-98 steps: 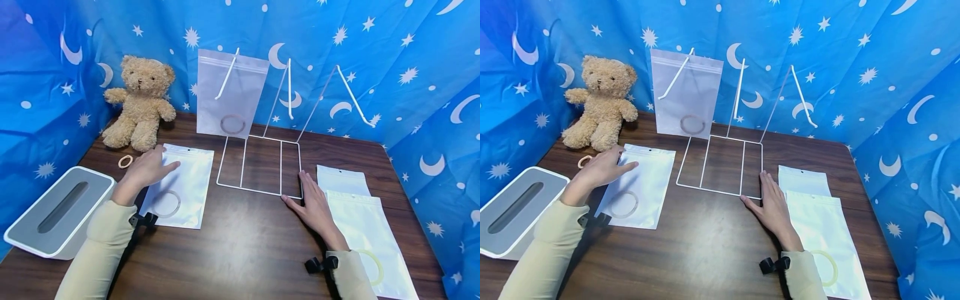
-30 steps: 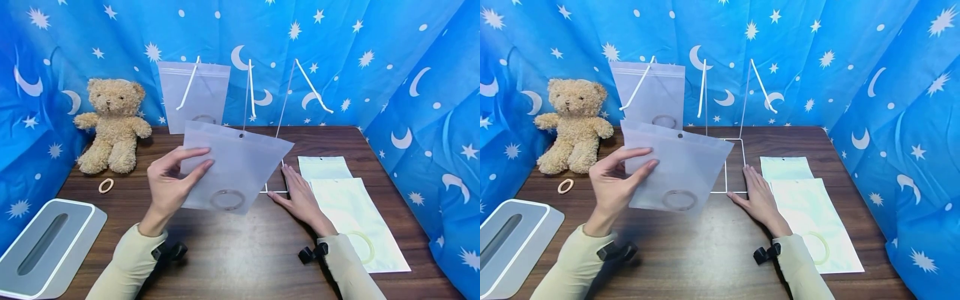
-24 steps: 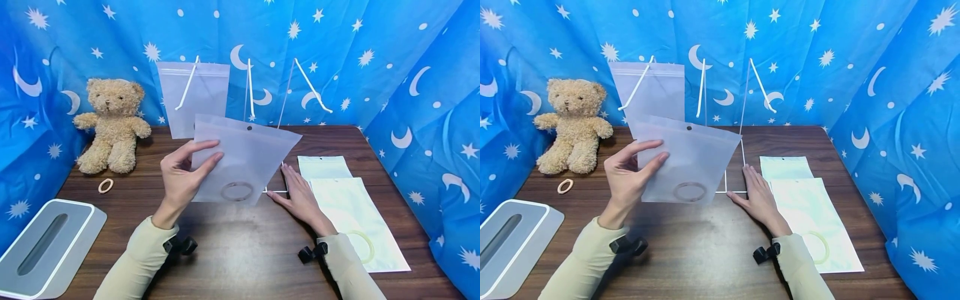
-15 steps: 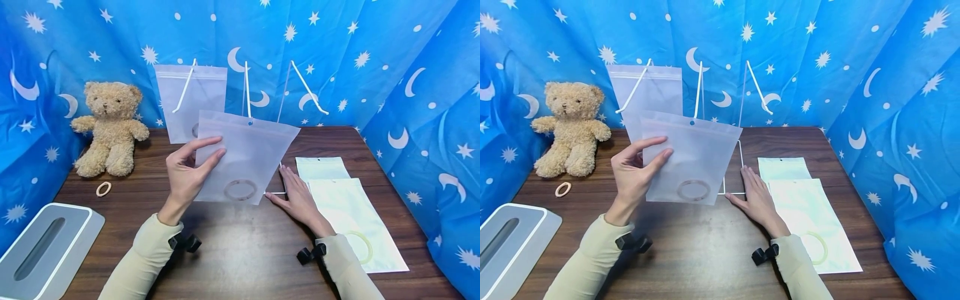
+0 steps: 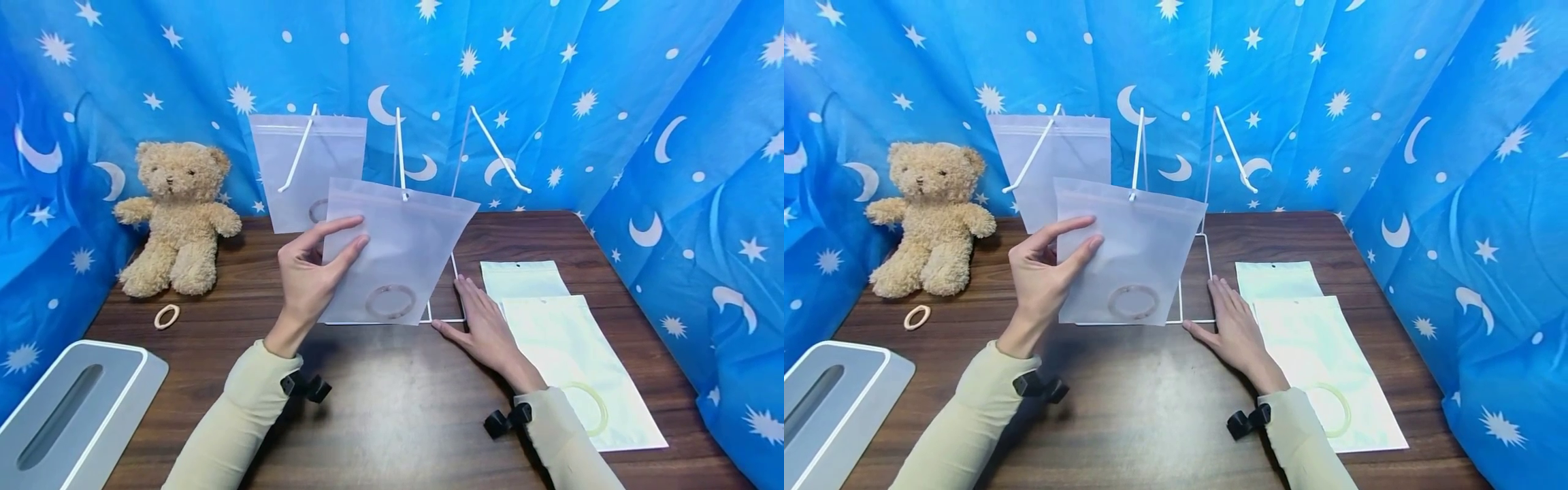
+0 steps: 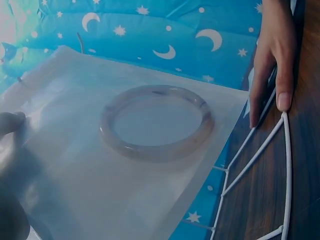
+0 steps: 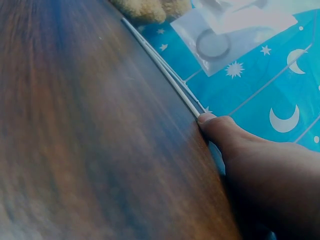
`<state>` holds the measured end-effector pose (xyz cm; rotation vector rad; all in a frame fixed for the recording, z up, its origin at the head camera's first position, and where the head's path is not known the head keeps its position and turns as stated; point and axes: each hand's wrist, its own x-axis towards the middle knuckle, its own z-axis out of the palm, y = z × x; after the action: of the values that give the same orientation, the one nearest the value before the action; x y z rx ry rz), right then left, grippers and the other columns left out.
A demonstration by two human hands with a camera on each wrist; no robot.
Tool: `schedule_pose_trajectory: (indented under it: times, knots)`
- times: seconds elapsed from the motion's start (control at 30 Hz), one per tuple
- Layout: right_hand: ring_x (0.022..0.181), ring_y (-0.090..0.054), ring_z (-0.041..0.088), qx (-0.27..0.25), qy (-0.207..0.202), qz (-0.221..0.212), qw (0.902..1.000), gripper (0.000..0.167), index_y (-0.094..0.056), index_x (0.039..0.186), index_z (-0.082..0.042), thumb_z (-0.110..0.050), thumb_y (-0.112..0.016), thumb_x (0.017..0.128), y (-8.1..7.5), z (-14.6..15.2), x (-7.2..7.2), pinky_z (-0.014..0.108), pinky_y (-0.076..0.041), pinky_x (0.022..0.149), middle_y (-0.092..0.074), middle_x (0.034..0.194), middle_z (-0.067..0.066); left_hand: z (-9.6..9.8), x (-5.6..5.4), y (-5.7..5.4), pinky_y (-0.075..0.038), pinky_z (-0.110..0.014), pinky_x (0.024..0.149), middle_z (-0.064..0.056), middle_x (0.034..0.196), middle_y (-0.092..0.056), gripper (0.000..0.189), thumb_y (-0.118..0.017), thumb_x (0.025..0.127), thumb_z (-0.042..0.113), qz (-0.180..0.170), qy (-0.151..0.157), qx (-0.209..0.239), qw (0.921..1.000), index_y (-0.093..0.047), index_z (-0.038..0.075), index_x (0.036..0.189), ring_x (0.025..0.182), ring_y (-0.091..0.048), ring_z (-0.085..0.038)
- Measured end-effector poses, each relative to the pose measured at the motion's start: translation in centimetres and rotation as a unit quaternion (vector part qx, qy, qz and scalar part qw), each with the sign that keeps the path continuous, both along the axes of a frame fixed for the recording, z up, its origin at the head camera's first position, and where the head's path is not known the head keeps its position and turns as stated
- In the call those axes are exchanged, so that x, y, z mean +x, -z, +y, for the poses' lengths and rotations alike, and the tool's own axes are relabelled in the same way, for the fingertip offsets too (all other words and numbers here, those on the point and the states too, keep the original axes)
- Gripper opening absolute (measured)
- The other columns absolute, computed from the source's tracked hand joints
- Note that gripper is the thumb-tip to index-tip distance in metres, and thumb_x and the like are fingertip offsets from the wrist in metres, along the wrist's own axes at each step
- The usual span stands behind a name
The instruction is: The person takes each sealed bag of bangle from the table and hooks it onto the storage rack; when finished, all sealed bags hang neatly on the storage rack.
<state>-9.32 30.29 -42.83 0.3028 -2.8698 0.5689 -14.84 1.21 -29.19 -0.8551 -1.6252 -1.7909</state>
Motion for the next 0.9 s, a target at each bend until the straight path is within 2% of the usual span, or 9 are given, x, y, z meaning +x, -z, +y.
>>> schedule_pose_trajectory:
  times: [0.17, 0.33, 0.43, 0.6, 0.9]
  knots:
    - [0.143, -0.025, 0.035, -0.001, 0.001, 0.005, 1.0000, 0.095, -0.026, 0.154, -0.002, -0.064, -0.059, 0.088, -0.1, 0.1, 0.1, 0.055, -0.025, 0.111, -0.029, 0.156, 0.018, 0.3, -0.4, -0.7, -0.015, -0.019, 0.033, -0.008, 0.104, -0.073, 0.028, -0.077, 0.080, -0.006, 0.001, -0.008, -0.006, 1.0000, -0.074, 0.001, 0.107, 0.035, -0.018, -0.005]
    - [0.143, -0.025, 0.034, -0.004, 0.002, 0.008, 1.0000, 0.095, -0.027, 0.153, -0.002, -0.063, -0.060, 0.088, -0.2, 0.1, 0.1, 0.054, -0.025, 0.111, -0.030, 0.156, 0.018, 0.6, -1.0, -1.4, -0.018, -0.020, 0.031, -0.011, 0.104, -0.073, 0.026, -0.075, 0.081, -0.008, -0.013, -0.018, -0.015, 0.9997, -0.072, -0.006, 0.107, 0.032, -0.021, -0.007]
    - [0.143, -0.025, 0.034, -0.003, -0.001, 0.009, 1.0000, 0.095, -0.027, 0.153, -0.002, -0.063, -0.060, 0.088, -0.2, 0.0, 0.1, 0.054, -0.024, 0.111, -0.030, 0.156, 0.018, 0.8, -1.7, -1.3, -0.021, -0.020, 0.032, -0.012, 0.104, -0.073, 0.026, -0.075, 0.082, -0.007, -0.021, -0.024, -0.012, 0.9994, -0.072, -0.006, 0.108, 0.032, -0.024, -0.008]
    - [0.143, -0.025, 0.034, -0.001, -0.001, 0.008, 1.0000, 0.096, -0.027, 0.153, -0.002, -0.063, -0.060, 0.088, -0.2, 0.1, 0.0, 0.054, -0.024, 0.111, -0.030, 0.156, 0.018, 1.3, -3.3, -1.1, -0.027, -0.019, 0.032, -0.015, 0.103, -0.072, 0.026, -0.075, 0.082, -0.006, -0.032, -0.019, 0.004, 0.9993, -0.071, -0.005, 0.108, 0.031, -0.031, -0.011]
    - [0.143, -0.026, 0.034, -0.006, 0.005, -0.002, 1.0000, 0.095, -0.027, 0.153, -0.002, -0.064, -0.059, 0.088, -0.2, 0.2, 0.1, 0.055, -0.024, 0.111, -0.030, 0.156, 0.019, 2.7, -6.2, -1.3, -0.027, -0.019, 0.032, -0.013, 0.105, -0.072, 0.026, -0.075, 0.083, -0.004, -0.026, -0.032, 0.026, 0.9988, -0.071, -0.005, 0.109, 0.031, -0.032, -0.010]
